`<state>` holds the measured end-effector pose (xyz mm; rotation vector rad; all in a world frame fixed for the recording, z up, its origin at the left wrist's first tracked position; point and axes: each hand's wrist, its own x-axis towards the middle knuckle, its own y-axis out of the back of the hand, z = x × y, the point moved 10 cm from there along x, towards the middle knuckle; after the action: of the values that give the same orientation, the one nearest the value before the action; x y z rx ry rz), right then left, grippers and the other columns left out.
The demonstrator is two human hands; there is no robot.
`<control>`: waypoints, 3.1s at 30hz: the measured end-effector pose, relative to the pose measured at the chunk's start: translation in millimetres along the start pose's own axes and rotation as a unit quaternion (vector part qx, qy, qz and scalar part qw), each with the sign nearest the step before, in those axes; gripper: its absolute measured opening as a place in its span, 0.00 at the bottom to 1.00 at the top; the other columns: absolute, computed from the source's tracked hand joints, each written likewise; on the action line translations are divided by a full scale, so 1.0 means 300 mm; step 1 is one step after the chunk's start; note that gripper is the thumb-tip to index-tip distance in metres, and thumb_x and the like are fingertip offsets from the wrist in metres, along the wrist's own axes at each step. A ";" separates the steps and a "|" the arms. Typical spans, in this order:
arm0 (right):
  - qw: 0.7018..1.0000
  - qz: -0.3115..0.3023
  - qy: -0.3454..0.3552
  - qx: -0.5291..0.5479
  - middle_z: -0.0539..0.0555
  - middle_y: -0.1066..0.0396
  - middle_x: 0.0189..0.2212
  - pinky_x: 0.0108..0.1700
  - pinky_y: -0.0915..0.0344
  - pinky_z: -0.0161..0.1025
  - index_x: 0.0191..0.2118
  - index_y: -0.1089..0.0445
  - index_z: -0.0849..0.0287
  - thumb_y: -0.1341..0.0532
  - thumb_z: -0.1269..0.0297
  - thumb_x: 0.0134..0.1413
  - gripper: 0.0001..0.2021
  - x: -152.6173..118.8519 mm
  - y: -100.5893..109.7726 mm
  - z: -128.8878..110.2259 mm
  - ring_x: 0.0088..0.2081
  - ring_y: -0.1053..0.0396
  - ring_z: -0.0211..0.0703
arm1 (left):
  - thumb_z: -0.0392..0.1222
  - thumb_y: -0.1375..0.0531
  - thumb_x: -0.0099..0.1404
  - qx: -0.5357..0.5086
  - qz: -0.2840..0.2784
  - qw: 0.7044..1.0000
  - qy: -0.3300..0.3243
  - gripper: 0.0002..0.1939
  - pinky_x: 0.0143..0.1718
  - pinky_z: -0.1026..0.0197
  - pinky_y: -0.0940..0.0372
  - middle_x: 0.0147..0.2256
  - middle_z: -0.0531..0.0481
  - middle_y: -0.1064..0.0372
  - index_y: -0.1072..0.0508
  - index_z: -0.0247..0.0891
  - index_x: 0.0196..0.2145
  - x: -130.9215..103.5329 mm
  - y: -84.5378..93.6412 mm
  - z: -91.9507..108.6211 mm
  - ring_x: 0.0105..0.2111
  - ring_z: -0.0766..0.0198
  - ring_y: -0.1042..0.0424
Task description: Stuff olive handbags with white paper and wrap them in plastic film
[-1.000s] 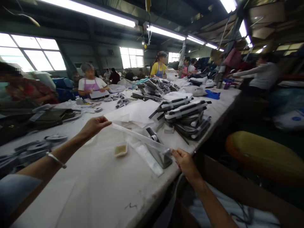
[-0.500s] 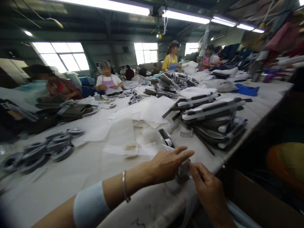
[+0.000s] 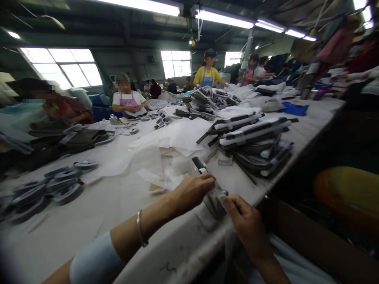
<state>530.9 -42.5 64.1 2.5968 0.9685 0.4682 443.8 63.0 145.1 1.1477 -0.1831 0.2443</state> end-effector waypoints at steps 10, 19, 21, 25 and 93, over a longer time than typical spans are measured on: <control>0.991 0.001 -0.035 0.127 0.47 0.44 0.19 0.25 0.49 0.34 0.25 0.33 0.59 0.38 0.37 0.49 0.26 0.031 -0.044 0.019 0.24 0.48 0.36 | 0.40 0.48 0.62 -0.450 0.053 0.857 0.246 0.07 0.19 0.68 0.43 0.23 0.52 0.34 0.35 0.37 0.28 0.034 -0.037 -0.262 0.17 0.70 0.38; 0.964 -0.097 -0.082 0.236 0.47 0.37 0.20 0.26 0.43 0.34 0.27 0.37 0.57 0.37 0.38 0.50 0.24 -0.001 -0.084 0.030 0.22 0.42 0.36 | 0.35 0.43 0.54 -0.669 0.085 0.677 0.294 0.08 0.14 0.71 0.54 0.22 0.55 0.35 0.33 0.35 0.34 0.054 -0.134 -0.215 0.13 0.76 0.47; 0.951 -0.095 -0.120 0.268 0.44 0.42 0.18 0.20 0.51 0.32 0.28 0.39 0.55 0.38 0.36 0.49 0.25 -0.012 -0.106 0.066 0.17 0.50 0.32 | 0.36 0.43 0.54 -0.664 0.086 0.682 0.294 0.06 0.14 0.71 0.55 0.20 0.58 0.39 0.34 0.36 0.32 0.054 -0.141 -0.214 0.13 0.75 0.47; 0.970 -0.002 -0.101 0.223 0.42 0.53 0.17 0.20 0.56 0.33 0.27 0.39 0.55 0.40 0.35 0.51 0.25 -0.009 -0.093 0.114 0.19 0.57 0.33 | 0.37 0.44 0.56 -0.652 0.091 0.692 0.296 0.03 0.13 0.70 0.55 0.19 0.58 0.41 0.34 0.37 0.31 0.054 -0.156 -0.217 0.13 0.75 0.47; 0.940 -0.119 0.036 0.319 0.49 0.28 0.23 0.27 0.35 0.35 0.33 0.28 0.61 0.28 0.48 0.40 0.22 -0.137 -0.179 -0.557 0.23 0.32 0.36 | 0.43 0.37 0.56 -0.235 0.196 0.938 0.164 0.08 0.25 0.66 0.45 0.20 0.56 0.35 0.28 0.36 0.25 -0.270 0.396 0.085 0.24 0.67 0.36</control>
<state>402.5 -0.3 183.5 2.9559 1.6653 0.2028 332.0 77.8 237.8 0.5727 -0.1610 0.7027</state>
